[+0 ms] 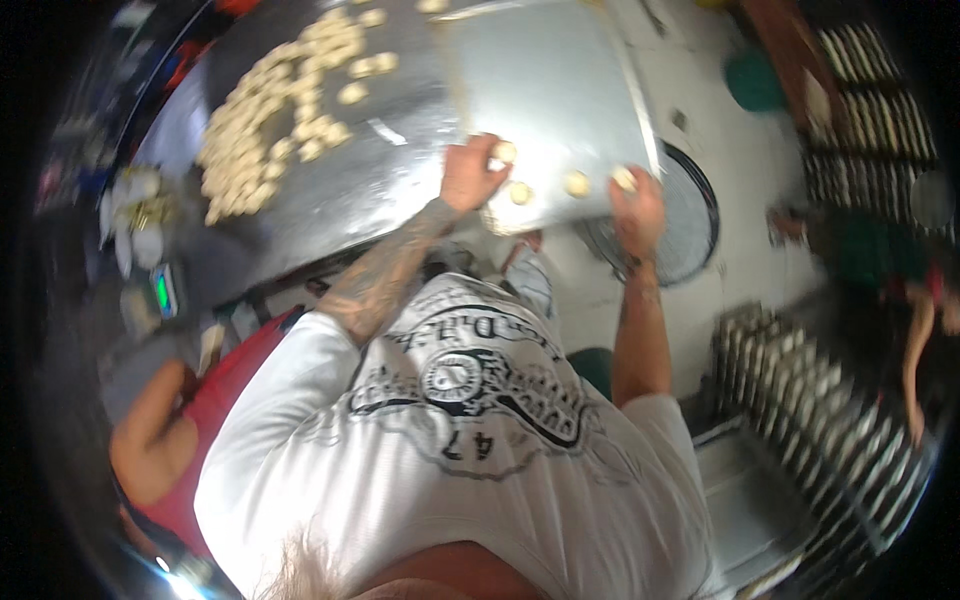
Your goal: The person rolls and shapes small pieces of dough by hand on a metal prep table and arranges them in rows on a baking tray.
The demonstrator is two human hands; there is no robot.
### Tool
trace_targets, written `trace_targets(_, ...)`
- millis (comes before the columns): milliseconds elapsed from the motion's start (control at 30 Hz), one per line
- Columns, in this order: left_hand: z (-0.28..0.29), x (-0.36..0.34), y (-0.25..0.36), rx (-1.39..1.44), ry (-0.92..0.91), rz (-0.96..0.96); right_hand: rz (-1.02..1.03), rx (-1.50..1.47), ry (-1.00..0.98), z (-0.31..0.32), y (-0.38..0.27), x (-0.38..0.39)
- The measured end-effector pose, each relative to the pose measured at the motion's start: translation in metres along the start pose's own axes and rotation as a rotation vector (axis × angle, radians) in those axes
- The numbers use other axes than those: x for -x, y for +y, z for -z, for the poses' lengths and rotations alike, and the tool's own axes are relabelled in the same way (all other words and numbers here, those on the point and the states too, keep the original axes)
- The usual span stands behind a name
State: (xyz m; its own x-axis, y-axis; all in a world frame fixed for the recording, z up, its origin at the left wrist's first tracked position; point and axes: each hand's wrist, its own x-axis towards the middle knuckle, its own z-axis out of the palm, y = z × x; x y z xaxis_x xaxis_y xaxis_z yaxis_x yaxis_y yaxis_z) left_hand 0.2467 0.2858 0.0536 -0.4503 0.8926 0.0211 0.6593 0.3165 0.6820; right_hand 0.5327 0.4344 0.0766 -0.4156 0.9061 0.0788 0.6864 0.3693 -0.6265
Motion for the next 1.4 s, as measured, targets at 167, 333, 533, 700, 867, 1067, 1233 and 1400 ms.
trace_targets(167,0.041,0.024,0.009,0.28,0.047,-0.054,-0.098,0.093,0.142,0.013,-0.044,0.011)
trace_targets(333,0.093,0.05,-0.009,1.076,-0.066,0.441,0.262,-0.453,-0.139,-0.052,-0.196,0.029)
trace_targets(533,0.192,0.066,-0.098,2.067,0.24,0.571,0.917,-0.251,-0.448,-0.215,-0.338,0.035)
trace_targets(700,0.306,0.098,-0.245,0.822,0.74,0.318,0.726,-0.361,-0.476,-0.324,-0.47,-0.022)
trace_targets(867,0.376,0.04,-0.35,0.129,0.909,0.431,0.807,0.0,-0.536,-0.416,-0.588,-0.081)
trace_targets(1067,0.428,-0.004,-0.401,-0.208,0.31,0.383,0.676,-0.107,-0.531,-0.392,-0.613,-0.083)
trace_targets(1233,0.448,-0.037,-0.372,-0.095,0.626,0.178,0.585,-0.528,-0.313,-0.327,-0.505,-0.03)
trace_targets(1400,0.399,0.019,-0.281,0.253,0.732,-0.075,0.051,-0.528,-0.593,-0.284,-0.337,0.058)
